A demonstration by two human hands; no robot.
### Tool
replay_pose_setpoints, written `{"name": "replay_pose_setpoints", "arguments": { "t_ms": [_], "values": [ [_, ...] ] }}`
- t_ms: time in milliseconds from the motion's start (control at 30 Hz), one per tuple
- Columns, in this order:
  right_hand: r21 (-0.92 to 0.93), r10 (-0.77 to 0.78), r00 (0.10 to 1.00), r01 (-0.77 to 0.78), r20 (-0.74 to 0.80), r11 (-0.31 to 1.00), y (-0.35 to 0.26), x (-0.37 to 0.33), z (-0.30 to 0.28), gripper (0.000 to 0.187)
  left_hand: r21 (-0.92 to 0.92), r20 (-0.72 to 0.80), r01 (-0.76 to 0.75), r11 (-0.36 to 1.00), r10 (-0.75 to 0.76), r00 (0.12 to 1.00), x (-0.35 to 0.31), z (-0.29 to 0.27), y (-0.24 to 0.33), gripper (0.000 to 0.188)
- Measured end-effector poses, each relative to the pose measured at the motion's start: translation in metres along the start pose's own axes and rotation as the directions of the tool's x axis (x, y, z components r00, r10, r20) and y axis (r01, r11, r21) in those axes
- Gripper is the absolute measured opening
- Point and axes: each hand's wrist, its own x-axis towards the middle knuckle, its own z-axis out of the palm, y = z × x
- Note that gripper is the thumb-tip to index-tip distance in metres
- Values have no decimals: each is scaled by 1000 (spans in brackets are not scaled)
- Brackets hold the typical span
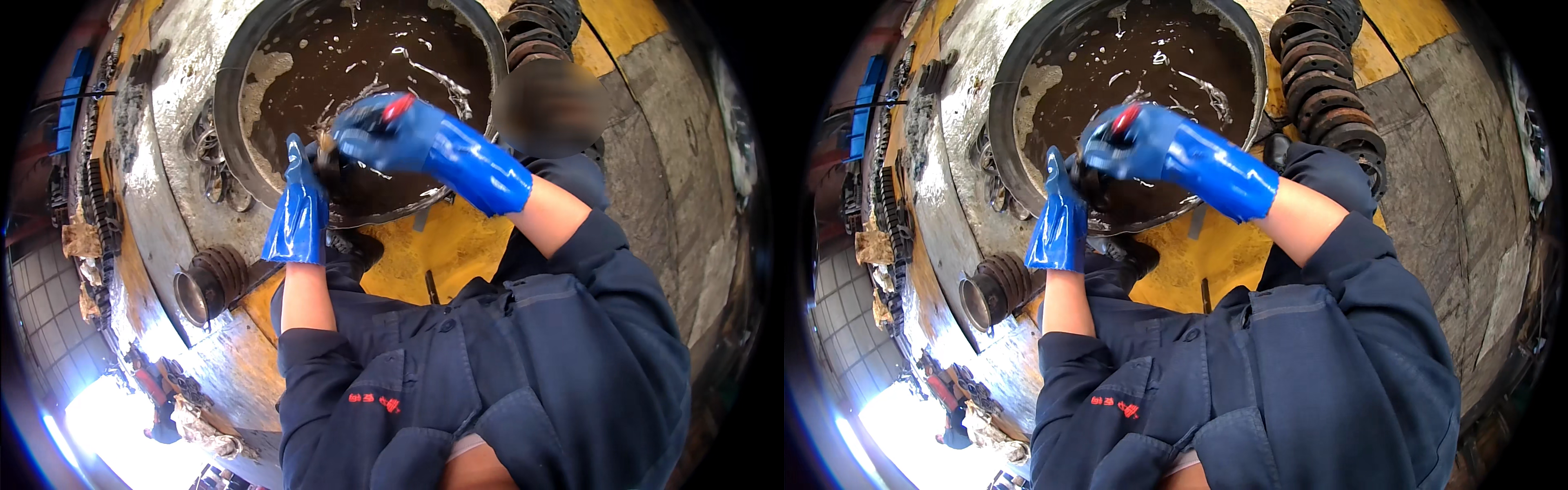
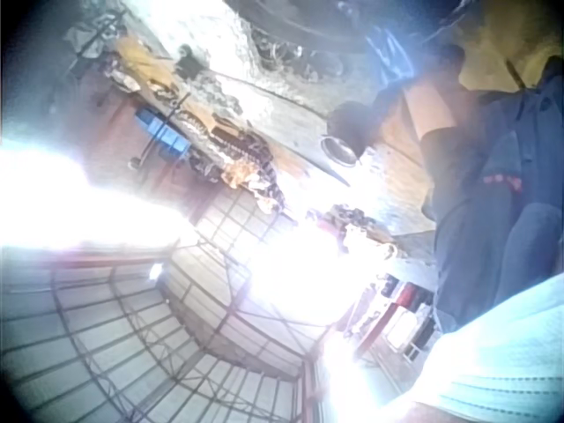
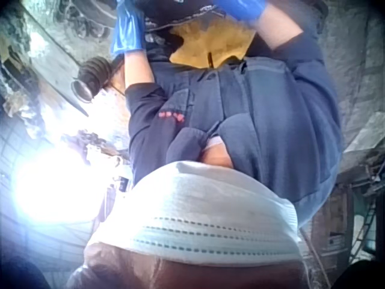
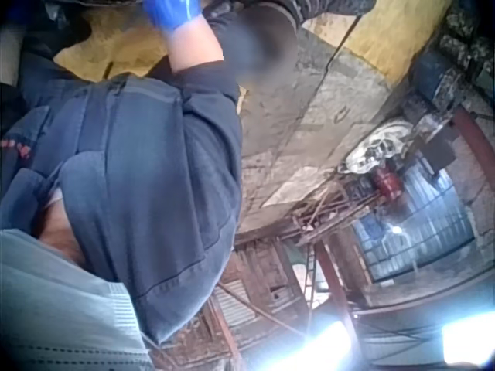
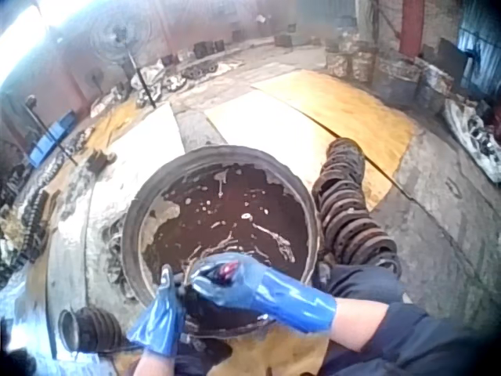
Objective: The person scrubs metal rings with a brush inside a bucket of dark liquid, then places the cleaned rings on a nearby metal surface. The person repeats this process for multiple rings throughout the clip.
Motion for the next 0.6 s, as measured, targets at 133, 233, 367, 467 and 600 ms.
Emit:
{"name": "replay_pose_setpoints", "arguments": {
  "t_ms": [133,233,367,467,600],
  "values": [
    [-159,-486,851,517,199,841,19,-2,15,25,40,34,-12,999,10,999,7,5,-2,88],
    [-181,-253,964,235,-83,955,22,9,14,19,51,29,-13,999,11,1000,6,4,-4,88],
    [242,472,864,-427,-173,871,46,28,-24,29,-18,1,-7,1000,7,1000,-3,-2,-7,88],
    [563,675,681,-451,-284,692,59,34,-29,28,-134,-74,-35,990,25,997,-3,-10,-9,88],
    [746,867,446,-494,-225,448,112,31,-15,37,-294,-229,-134,946,66,971,-7,-15,-1,87]
  ]
}}
